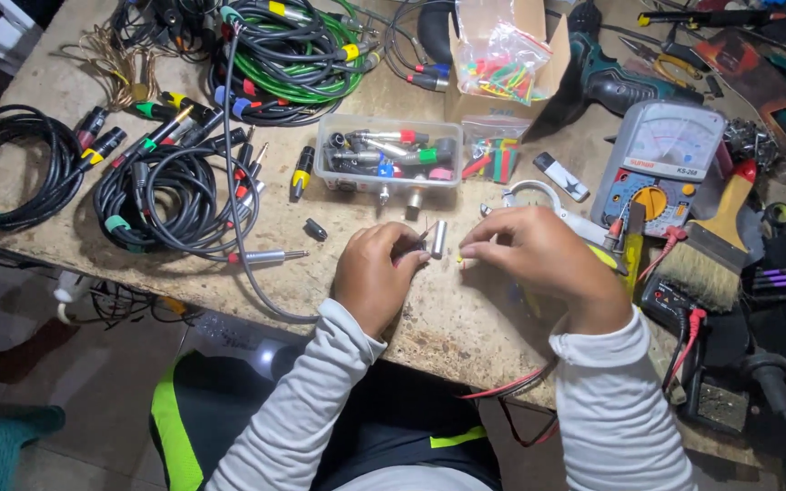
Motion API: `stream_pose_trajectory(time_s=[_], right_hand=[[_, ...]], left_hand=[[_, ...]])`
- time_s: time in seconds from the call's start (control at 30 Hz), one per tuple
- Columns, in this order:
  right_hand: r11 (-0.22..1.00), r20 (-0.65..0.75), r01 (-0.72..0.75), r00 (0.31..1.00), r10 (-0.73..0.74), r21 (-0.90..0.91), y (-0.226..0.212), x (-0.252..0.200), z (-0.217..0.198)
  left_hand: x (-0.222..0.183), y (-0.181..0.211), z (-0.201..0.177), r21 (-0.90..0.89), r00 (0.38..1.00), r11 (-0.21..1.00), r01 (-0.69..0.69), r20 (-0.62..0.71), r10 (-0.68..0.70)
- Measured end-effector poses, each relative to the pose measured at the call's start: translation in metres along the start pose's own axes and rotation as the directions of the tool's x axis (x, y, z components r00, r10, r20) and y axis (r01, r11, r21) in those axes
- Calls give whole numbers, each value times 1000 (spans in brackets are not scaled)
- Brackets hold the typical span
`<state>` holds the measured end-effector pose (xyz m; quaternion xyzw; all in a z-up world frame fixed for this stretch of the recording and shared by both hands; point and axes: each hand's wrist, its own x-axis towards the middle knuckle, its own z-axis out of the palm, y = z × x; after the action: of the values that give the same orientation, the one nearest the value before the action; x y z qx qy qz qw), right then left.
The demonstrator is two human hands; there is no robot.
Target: Repairing electronic cables by stripping wire ends and soldering them to connectors at a workbench.
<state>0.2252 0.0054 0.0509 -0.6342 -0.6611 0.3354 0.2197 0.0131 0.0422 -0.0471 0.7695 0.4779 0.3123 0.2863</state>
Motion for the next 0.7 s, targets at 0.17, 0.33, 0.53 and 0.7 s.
stream_pose_trajectory(time_s=[0.17,0.33,0.53,0.7], right_hand=[[992,113,21,994,-7,-128,-11,3,14],[994,-167,109,980,-111,-25,6,5,16],[831,-60,-80,989,135,551,-35,-4,31],[762,-68,-127,973,219,634,-20,5,49]], left_hand=[[0,-1,1,-90,997,996,12,-78,-19],[-6,12,-12,-478,952,827,296,79,-296],[-8,23,-24,-588,947,746,312,132,-292],[-14,19,-21,-666,966,702,252,131,-222]])
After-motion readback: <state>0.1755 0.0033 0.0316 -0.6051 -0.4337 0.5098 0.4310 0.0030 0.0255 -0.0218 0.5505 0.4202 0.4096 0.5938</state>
